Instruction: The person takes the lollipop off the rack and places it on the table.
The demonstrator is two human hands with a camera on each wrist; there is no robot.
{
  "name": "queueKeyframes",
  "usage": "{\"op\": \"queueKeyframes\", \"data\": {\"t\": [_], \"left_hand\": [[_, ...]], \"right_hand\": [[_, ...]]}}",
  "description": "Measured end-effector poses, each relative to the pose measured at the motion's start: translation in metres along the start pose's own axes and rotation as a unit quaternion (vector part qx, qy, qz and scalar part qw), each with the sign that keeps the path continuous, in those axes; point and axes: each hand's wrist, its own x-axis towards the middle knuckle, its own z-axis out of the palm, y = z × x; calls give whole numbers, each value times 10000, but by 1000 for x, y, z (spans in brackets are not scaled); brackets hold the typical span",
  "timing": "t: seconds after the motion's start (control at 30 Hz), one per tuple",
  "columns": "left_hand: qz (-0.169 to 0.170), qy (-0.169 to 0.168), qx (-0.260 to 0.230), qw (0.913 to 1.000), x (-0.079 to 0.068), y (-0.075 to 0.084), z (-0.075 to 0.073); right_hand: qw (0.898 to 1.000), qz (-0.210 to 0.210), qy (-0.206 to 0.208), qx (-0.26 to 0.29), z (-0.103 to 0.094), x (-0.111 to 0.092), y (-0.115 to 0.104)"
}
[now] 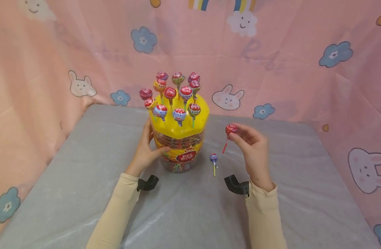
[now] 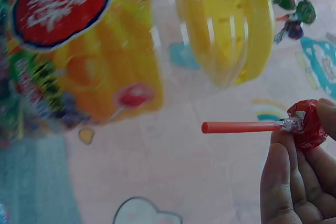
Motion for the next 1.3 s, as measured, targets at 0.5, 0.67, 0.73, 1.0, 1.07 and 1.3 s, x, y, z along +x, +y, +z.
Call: {"op": "queueKeyframes", "data": {"t": [0.5,0.67,0.73,1.0,1.07,1.3], "left_hand": [[-37,34,82,10000,-1,-2,0],[-6,23,79,10000,0,-1,0],[-2,27,77,10000,0,-1,0],[58,40,-18,10000,0,-1,0],[72,39,-24,10000,0,-2,0],[-55,27,19,10000,0,-2,1]], "right_hand": [[9956,906,-167,-143,-30,-15,38],[9878,1207,-544,-817,-40,-18,44],[9824,1357,-670,-1092,-43,-19,46],[9635,1793,-862,-1793,-50,-17,58],[9559,1884,-936,-2050,-53,-17,63],[9324,2237,-1161,-2590,-62,-17,79]]}}
